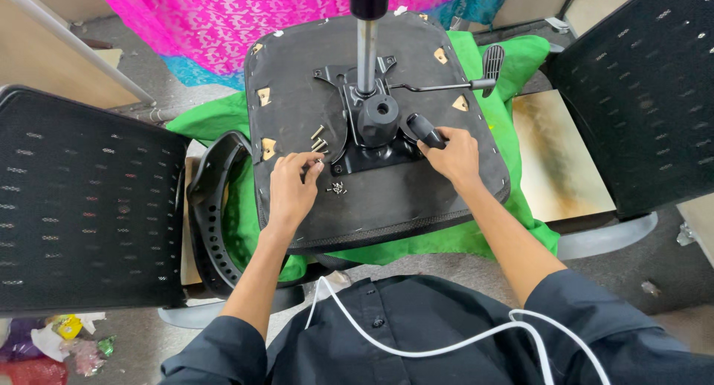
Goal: The person uses a screwdriver to tighten screws into a black plastic chair frame resting on an overturned chair. They then move the frame aside and begin tightening screws into the chair's central gas-lift mechanism.
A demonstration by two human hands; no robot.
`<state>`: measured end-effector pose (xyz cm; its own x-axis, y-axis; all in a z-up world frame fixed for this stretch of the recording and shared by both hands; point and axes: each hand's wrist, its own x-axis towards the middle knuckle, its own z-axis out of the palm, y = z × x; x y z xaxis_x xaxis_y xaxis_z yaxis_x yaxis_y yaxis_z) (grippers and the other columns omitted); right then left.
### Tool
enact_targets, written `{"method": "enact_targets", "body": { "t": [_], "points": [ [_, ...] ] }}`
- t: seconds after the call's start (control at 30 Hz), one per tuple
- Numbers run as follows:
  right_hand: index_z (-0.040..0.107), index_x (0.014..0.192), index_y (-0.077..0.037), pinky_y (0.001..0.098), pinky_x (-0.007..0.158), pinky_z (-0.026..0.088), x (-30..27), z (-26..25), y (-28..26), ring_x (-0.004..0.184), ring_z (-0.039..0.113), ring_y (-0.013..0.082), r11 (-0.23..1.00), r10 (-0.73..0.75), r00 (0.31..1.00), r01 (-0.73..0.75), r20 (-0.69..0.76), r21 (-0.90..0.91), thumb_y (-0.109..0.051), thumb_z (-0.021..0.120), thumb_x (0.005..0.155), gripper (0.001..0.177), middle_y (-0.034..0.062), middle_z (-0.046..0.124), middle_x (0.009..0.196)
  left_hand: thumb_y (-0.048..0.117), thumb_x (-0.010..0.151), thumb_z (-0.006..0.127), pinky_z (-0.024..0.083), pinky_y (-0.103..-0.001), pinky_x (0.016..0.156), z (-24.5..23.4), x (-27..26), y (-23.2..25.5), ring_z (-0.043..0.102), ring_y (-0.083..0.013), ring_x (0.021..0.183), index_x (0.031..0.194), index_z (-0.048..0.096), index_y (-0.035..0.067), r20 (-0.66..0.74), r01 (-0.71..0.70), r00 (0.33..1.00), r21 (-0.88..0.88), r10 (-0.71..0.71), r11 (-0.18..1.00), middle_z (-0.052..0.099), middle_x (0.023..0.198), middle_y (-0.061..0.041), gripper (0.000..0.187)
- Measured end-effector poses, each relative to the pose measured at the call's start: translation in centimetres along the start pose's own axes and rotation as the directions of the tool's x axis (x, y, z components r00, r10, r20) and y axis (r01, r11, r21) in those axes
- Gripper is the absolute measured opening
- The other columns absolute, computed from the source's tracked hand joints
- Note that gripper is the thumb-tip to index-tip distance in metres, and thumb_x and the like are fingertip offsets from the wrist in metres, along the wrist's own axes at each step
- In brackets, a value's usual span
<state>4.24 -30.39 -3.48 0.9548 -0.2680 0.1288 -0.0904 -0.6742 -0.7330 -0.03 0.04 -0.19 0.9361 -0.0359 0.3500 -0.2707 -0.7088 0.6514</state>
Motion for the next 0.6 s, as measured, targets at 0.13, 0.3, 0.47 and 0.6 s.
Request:
{"method": "enact_targets", "body": {
  "t": [0.13,0.3,0.47,0.6],
  "points": [
    [0.081,0.099,-0.009,0.0459,0.077,0.054,-0.4,0.2,0.4,0.078,0.072,0.0372,0.998,0.028,0.999,-0.025,0.047,-0.06,-0.028,0.081,0.083,0.024,0.0202,0.071,0.077,0.009,0.09,0.074,0.052,-0.039,0.074,0.6,-0.7,-0.3,0.063,-0.0269,0.079,0.107,0.076,0.008,-0.055,-0.01,0.998,-0.054,0.007,0.999,0.074,0.091,-0.011,0.017],
    [0.08,0.098,-0.01,0.0476,0.075,0.053,-0.5,-0.1,-0.1,0.077,0.072,0.0375,0.994,0.085,0.995,-0.081,0.06,-0.072,-0.031,0.081,0.086,0.024,0.0192,0.07,0.073,0.009,0.091,0.074,0.053,-0.039,0.074,0.7,-0.9,-0.6,0.065,-0.0264,0.078,0.108,0.076,0.007,-0.075,-0.008,0.997,-0.08,0.002,0.997,0.075,0.093,-0.012,0.017],
    [0.082,0.097,-0.014,0.049,0.075,0.054,-0.9,0.0,-0.5,0.082,0.071,0.0379,0.984,0.116,0.993,-0.113,0.016,-0.137,-0.033,0.084,0.082,0.025,0.0173,0.073,0.08,0.009,0.091,0.074,0.053,-0.039,0.074,0.8,-0.9,-0.4,0.064,-0.0268,0.078,0.108,0.076,0.006,-0.087,-0.038,0.996,-0.069,0.032,0.997,0.075,0.094,-0.012,0.017],
    [0.082,0.098,-0.016,0.0489,0.076,0.054,-1.0,0.0,-0.6,0.084,0.071,0.0381,0.978,0.144,0.99,-0.142,0.005,-0.15,-0.034,0.085,0.079,0.026,0.0167,0.074,0.084,0.01,0.091,0.074,0.052,-0.039,0.074,0.8,-0.9,-0.3,0.064,-0.0264,0.077,0.109,0.076,0.007,-0.085,-0.037,0.996,-0.068,0.032,0.997,0.075,0.093,-0.011,0.018]
  ]
}}
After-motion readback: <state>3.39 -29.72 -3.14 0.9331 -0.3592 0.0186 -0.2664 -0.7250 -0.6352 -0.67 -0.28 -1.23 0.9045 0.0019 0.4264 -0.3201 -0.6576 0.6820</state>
